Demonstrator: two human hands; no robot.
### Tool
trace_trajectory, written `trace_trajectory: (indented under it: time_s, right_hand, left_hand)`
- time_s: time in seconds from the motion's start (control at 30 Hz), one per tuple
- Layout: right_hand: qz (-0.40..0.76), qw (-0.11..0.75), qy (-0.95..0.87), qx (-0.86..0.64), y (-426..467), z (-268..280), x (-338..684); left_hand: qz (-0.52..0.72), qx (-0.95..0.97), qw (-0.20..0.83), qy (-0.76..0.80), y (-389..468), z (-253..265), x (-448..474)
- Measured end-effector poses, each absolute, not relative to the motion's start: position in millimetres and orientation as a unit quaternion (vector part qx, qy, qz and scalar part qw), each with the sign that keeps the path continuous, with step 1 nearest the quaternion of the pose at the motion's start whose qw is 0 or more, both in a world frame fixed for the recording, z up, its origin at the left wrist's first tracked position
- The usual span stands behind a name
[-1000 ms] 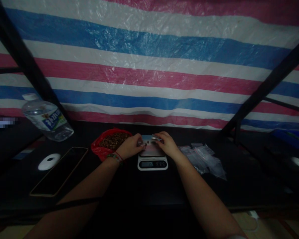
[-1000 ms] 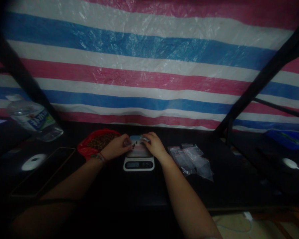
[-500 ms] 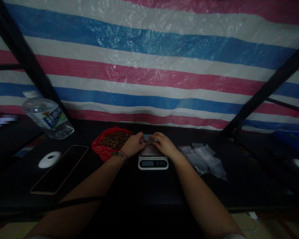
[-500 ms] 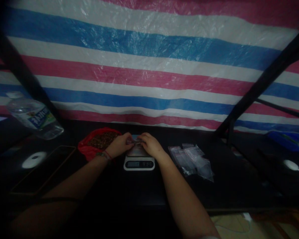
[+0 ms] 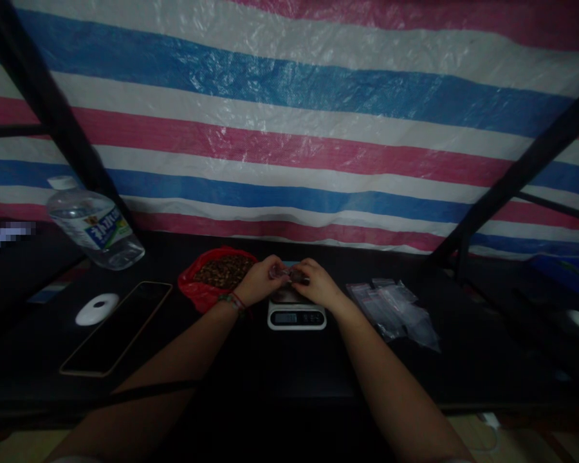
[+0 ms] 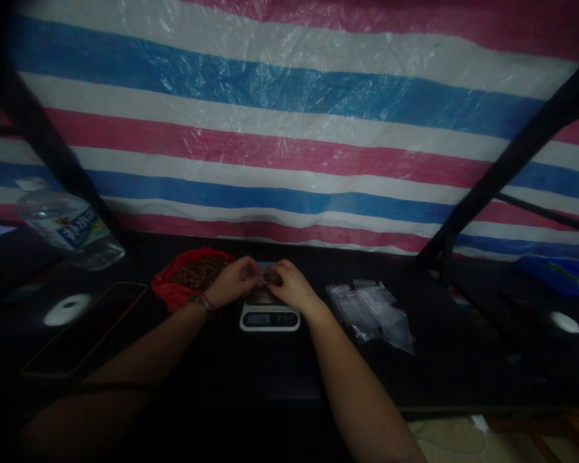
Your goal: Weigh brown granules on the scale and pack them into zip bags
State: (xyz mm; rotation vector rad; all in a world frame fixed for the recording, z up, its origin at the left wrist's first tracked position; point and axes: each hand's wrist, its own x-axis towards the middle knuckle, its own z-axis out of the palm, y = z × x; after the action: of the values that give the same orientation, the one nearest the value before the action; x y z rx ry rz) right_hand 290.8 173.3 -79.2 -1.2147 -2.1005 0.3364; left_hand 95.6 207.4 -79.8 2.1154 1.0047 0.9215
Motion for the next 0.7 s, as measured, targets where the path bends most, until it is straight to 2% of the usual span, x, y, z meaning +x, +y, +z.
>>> trace_trajectory:
  time_s: [0.2, 0.3, 0.47, 0.7]
  right_hand:
    - [0.179, 0.407, -0.750, -0.489, 174, -86, 289]
    - [0.208, 0.460, -0.704, -0.499, 175, -89, 290]
    - [0.207, 0.536, -0.646, -0.503, 173, -88, 291]
    - [0.228, 0.542, -0.691, -0.420, 158, -76, 281]
  left_hand:
    - [0.461, 0.712, 0.407, 0.339, 209, -84, 95]
    - [0.498, 0.672, 0.410, 0.364, 209, -84, 93]
    - [0.449, 0.707, 0.376, 0.396, 202, -78, 90]
    - [0.376, 0.761, 0.363, 0.384, 191, -80, 95]
